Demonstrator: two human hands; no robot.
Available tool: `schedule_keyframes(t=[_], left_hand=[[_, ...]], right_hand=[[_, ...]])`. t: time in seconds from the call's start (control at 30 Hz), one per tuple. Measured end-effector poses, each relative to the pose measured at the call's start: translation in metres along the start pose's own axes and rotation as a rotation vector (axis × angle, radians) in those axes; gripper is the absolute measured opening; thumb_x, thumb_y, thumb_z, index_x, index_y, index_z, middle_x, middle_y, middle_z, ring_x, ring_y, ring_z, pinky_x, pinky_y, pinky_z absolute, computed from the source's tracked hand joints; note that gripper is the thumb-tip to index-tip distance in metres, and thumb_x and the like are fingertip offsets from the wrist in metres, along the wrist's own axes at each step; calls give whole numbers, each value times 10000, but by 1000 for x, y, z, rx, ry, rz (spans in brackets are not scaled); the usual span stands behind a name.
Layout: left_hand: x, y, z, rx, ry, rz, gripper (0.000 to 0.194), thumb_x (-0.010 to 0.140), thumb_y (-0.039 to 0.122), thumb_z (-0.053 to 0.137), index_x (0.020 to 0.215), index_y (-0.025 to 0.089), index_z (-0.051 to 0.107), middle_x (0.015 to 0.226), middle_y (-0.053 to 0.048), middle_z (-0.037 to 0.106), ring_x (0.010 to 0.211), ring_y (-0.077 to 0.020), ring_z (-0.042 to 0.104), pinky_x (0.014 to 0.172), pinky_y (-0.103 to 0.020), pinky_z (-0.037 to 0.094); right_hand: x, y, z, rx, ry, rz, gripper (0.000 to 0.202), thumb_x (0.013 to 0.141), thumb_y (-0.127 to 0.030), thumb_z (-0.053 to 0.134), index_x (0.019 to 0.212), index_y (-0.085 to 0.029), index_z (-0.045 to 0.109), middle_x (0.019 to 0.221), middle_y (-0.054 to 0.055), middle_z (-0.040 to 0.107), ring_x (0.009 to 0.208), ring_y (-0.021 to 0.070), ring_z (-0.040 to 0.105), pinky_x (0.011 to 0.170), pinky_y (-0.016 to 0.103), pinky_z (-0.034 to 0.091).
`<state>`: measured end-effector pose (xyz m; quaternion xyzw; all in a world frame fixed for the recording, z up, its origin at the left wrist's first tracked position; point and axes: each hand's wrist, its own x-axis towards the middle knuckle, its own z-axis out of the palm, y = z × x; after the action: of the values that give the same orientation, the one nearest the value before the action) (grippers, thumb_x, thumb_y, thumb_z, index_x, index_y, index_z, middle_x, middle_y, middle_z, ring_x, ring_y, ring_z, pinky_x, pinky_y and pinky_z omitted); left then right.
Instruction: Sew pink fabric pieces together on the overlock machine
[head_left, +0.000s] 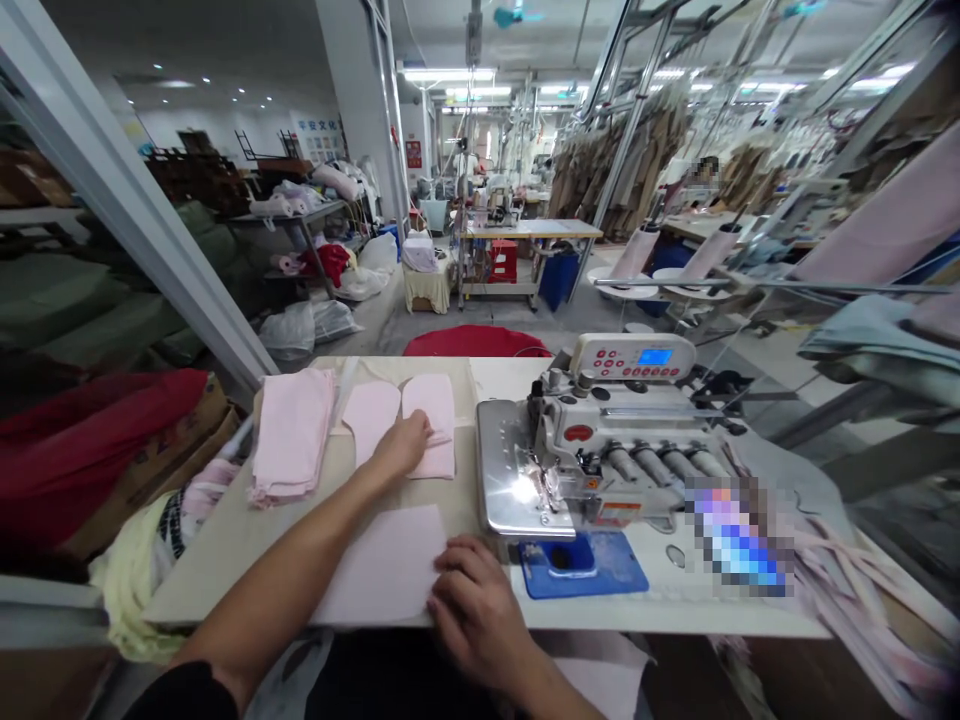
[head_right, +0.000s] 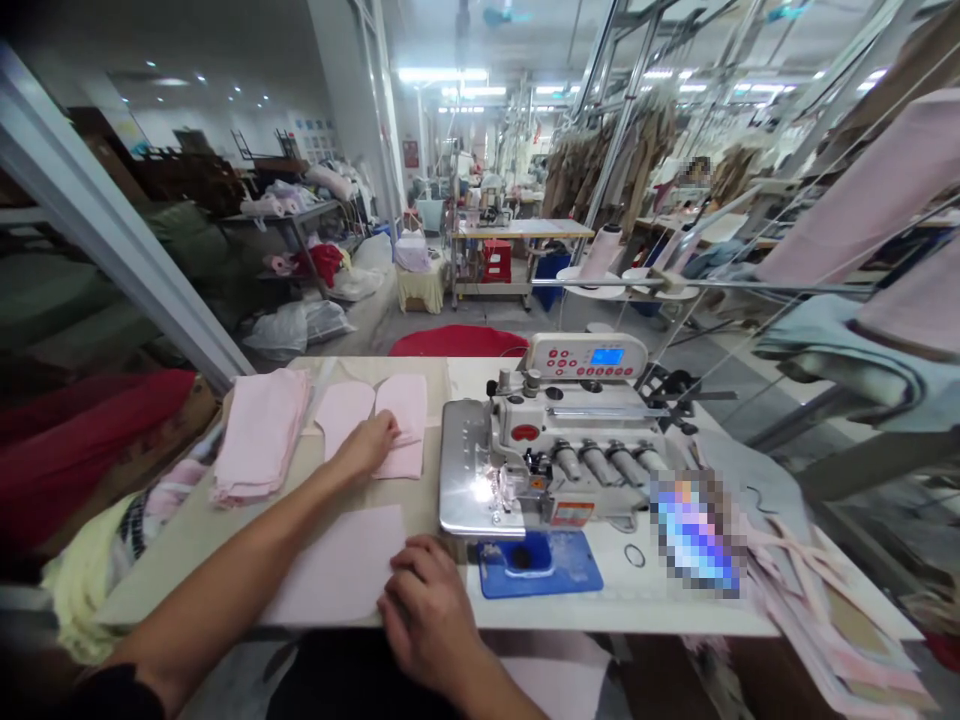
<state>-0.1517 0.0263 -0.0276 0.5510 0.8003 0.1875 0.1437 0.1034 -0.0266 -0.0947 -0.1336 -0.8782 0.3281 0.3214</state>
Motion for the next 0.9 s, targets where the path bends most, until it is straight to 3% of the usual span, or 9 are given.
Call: schedule_keyframes(t=[0.1, 0.17, 0.23, 0.3, 0.4, 0.5, 0.6, 0.7, 0.9], left_hand=[[-29, 11, -14, -108, -36, 21, 228, 956, 211, 458, 1034, 169, 668, 911, -72, 714, 849, -193, 653, 776, -288, 482], [-69, 13, -27, -242, -168, 136, 197, 937, 221, 515, 960, 211, 710, 923, -21, 726, 866, -158, 664, 790, -240, 496], [-118, 5, -46, -541, -407, 362, 227, 958, 269, 530, 1006, 214, 745, 960, -46, 723, 921, -170, 666, 848, -259, 498], [-163, -15, -65, -662, -442, 495, 248, 959, 359, 566, 992, 225, 773, 916, -56, 683, 864, -162, 650, 812, -258, 493], [-204, -56, -81, -765, -284, 399, 281, 821, 479, 742, 833, 199, 750, 808, -38, 643, 730, -148, 615, 674, -232, 477], [-212, -92, -67, -654, -53, 17, 257, 864, 460, 683, 834, 207, 717, 814, -25, 681, 723, -159, 632, 641, -230, 484], [-209, -116, -40, -379, 111, -237, 273, 879, 458, 612, 982, 237, 735, 978, -25, 749, 877, -208, 686, 760, -278, 528], [-211, -135, -21, -191, 207, -265, 289, 858, 447, 580, 976, 239, 743, 1033, -24, 763, 984, -238, 695, 895, -324, 527], [-216, -154, -19, -23, 215, -216, 293, 892, 414, 510, 971, 229, 724, 1031, -35, 755, 978, -230, 696, 898, -333, 528]], right_hand=[[-4, 5, 7, -64, 44, 37, 634, 857, -186, 636, 1458, -192, 436, 1431, 163, 535, 1352, 335, 477, 1094, 524, 473], [-7, 3, 13, -123, 158, 71, 883, 877, -187, 627, 1600, -143, 122, 1536, 223, 411, 1412, 354, 419, 1093, 549, 469], [-8, -3, 15, -169, 238, 53, 940, 885, -158, 610, 1609, -133, 10, 1564, 252, 358, 1442, 368, 379, 1085, 572, 464], [-4, -14, 12, -133, 124, -54, 821, 860, -120, 600, 1582, -159, 210, 1482, 225, 486, 1392, 369, 446, 1072, 567, 465], [16, -27, -1, 135, -358, -217, 370, 831, -111, 608, 1181, -218, 662, 1025, 80, 739, 1014, 253, 681, 898, 362, 546], [46, -27, -10, 301, -579, -16, 126, 906, -241, 613, 984, -201, 704, 798, 22, 709, 725, 154, 659, 667, 229, 488], [69, -21, -11, 95, -410, 430, 394, 935, -327, 600, 1304, -190, 581, 823, 35, 701, 706, 169, 637, 639, 241, 437], [74, -19, -4, -161, -380, 589, 603, 897, -326, 641, 1449, -217, 424, 898, 55, 712, 788, 213, 658, 692, 271, 414], [69, -19, 11, -396, -386, 670, 407, 961, -334, 531, 1355, -260, 462, 994, 65, 731, 889, 249, 689, 710, 290, 394]])
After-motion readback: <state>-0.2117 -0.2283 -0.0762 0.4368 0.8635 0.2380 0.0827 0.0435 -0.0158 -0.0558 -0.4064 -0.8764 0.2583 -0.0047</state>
